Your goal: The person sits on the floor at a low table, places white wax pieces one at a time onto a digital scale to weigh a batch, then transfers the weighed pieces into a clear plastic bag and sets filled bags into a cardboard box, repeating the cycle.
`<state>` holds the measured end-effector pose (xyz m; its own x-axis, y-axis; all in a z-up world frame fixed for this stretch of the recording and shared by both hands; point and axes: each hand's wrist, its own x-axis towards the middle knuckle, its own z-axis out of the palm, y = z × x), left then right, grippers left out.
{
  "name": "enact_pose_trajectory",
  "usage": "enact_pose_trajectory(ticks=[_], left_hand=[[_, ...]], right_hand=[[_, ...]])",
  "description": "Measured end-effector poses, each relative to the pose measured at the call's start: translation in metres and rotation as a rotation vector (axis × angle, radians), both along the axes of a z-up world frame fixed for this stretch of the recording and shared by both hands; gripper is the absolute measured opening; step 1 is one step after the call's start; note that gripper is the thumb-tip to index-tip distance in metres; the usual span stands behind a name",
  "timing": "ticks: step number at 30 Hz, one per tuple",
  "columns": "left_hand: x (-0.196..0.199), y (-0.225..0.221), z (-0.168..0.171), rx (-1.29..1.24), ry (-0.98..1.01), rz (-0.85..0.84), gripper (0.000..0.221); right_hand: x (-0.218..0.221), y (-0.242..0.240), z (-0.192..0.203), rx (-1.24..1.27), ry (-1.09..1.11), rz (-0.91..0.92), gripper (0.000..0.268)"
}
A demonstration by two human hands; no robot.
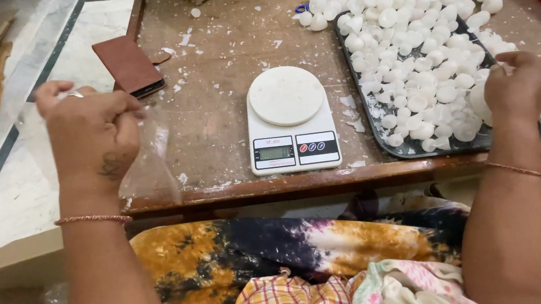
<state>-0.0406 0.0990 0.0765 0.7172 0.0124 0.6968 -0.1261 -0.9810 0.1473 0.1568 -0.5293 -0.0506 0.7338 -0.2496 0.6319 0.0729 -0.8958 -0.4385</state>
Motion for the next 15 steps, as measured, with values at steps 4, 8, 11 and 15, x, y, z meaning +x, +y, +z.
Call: enact_pose_trajectory(ticks=[4, 8, 11, 15], left_hand=[[0.023, -0.002, -0.031, -0.011, 0.235, -0.158, 0.022], [0.042, -0.01, -0.067, -0.179, 0.368, -0.233, 0.019], [0.046, -0.019, -0.07, -0.165, 0.434, -0.212, 0.018], [0.053, -0.026, -0.081, -0.355, 0.569, -0.176, 0.017]], right_hand=[[0.029, -0.045, -0.043, 0.023, 0.121, -0.026, 0.025], [0.053, -0.049, -0.062, -0.074, 0.255, 0.109, 0.045], [0.043, -0.011, -0.046, -0.08, 0.237, 0.184, 0.048], [-0.024, 0.085, 0.032, 0.167, 0.337, 0.239, 0.042]])
